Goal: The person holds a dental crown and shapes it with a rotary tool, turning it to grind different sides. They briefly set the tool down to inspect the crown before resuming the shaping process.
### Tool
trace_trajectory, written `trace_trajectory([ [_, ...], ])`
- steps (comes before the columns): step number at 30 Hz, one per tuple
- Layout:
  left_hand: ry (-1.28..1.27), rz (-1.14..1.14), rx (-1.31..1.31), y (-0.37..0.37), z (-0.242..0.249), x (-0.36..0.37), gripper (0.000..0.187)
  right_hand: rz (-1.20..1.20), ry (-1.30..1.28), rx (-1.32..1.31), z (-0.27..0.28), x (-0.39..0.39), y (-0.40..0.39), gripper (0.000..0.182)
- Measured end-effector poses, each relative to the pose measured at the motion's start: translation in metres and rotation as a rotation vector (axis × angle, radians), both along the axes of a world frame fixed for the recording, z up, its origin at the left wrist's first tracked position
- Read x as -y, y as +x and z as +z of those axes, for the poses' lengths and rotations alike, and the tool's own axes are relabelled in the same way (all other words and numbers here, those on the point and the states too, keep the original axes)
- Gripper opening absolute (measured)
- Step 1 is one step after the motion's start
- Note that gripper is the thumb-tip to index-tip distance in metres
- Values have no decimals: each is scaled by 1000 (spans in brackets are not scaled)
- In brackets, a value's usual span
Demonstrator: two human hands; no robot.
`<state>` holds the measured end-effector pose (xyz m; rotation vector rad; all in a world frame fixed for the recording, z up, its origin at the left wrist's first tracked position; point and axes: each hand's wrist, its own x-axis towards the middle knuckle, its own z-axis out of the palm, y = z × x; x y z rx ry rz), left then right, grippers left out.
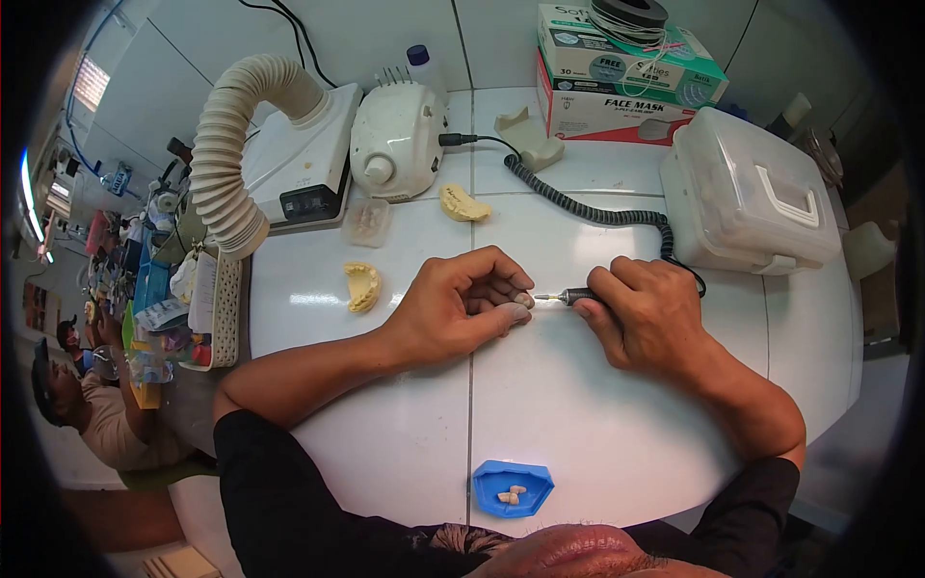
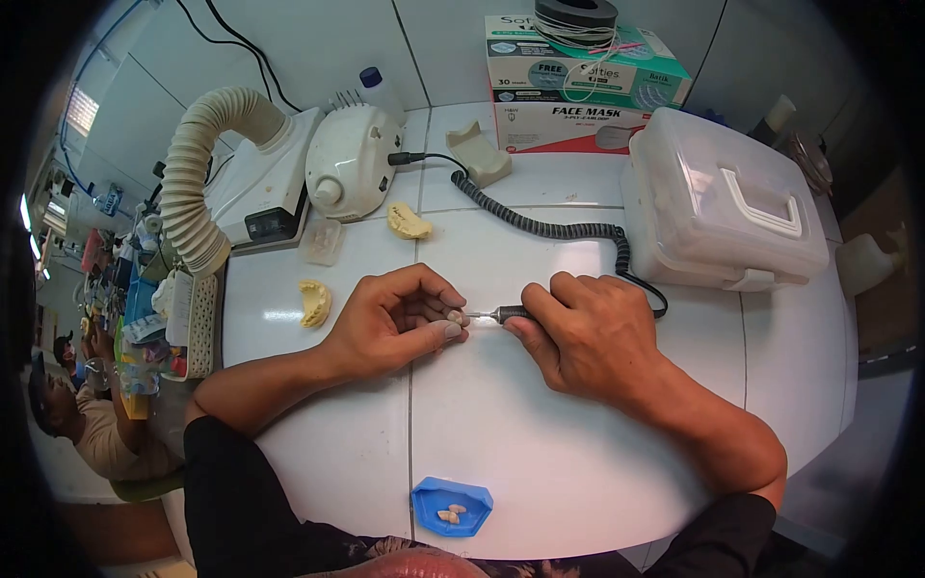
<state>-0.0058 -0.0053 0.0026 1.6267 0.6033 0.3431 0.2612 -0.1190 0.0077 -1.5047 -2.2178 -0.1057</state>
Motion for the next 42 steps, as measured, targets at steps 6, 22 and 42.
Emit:
trace_trajectory([
  [6, -22, 1, 52, 0, -4, -2, 23, 1, -11, 4, 0, 0, 1, 25],
  [22, 576, 137, 56, -7, 4, -9, 13, -120, 27, -25, -4, -2, 6, 26],
  [42, 890, 114, 103, -5, -5, -6, 17, -117, 13, -34, -4, -3, 8, 27],
])
